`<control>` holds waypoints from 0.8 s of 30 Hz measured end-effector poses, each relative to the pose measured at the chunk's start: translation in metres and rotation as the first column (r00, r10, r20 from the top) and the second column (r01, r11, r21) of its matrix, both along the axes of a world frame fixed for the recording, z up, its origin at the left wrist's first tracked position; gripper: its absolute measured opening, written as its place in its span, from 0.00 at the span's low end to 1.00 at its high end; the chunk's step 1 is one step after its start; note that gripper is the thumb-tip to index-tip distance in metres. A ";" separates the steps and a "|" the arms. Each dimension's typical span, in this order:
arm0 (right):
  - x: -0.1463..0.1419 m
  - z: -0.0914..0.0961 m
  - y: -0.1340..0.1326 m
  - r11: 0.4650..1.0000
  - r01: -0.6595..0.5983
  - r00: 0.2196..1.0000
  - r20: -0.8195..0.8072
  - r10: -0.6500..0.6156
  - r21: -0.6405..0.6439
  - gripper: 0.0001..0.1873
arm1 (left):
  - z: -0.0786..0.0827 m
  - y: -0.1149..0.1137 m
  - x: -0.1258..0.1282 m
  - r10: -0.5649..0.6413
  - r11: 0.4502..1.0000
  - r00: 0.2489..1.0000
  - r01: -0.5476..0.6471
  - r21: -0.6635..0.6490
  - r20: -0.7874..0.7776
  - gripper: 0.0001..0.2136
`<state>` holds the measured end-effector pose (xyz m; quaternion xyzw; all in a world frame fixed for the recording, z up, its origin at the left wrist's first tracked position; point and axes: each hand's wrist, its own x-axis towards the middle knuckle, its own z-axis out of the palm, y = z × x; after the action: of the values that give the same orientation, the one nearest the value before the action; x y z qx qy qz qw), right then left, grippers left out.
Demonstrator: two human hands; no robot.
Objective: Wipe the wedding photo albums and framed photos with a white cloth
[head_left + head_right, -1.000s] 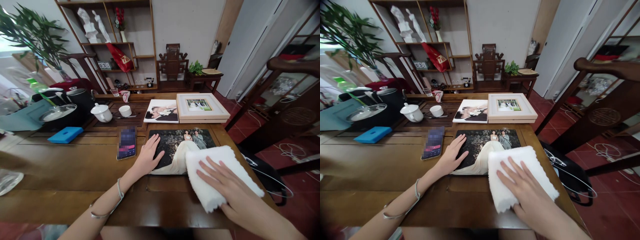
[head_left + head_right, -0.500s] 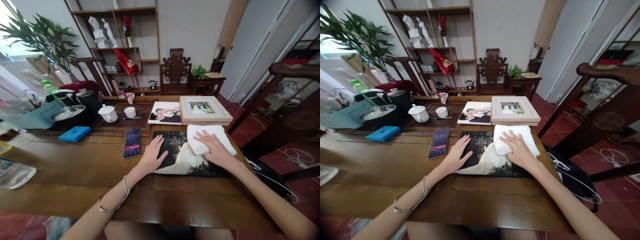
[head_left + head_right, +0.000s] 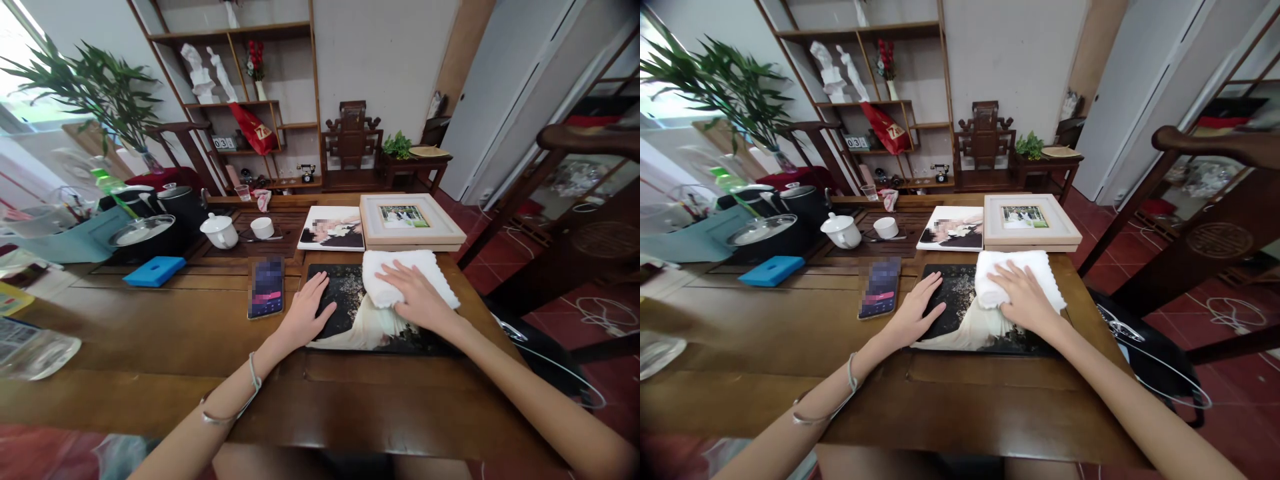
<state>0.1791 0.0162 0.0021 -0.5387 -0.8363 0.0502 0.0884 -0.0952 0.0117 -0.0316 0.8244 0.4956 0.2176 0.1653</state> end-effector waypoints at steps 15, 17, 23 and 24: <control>-0.019 0.012 -0.039 0.959 -0.254 0.967 -0.047 0.250 -0.130 0.43 | -0.007 0.005 -0.004 0.005 0.999 0.997 -0.001 -0.042 0.078 0.21; -0.003 0.004 -0.011 0.996 -0.082 0.997 -0.006 0.082 -0.041 0.42 | -0.007 0.006 -0.004 -0.002 1.000 0.996 0.004 -0.020 0.085 0.21; -0.007 -0.004 -0.012 0.995 0.093 0.993 0.074 -0.095 0.030 0.38 | -0.013 0.009 -0.007 -0.029 0.999 0.990 0.027 0.016 0.137 0.21; -0.017 -0.004 -0.023 1.000 0.016 0.997 0.076 -0.017 0.021 0.40 | -0.014 0.010 -0.008 -0.032 0.999 0.989 0.030 0.020 0.144 0.21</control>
<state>0.1625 -0.0070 -0.0021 -0.5462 -0.8351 0.0206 0.0623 -0.1027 0.0216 -0.0454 0.8155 0.4676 0.2784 0.1969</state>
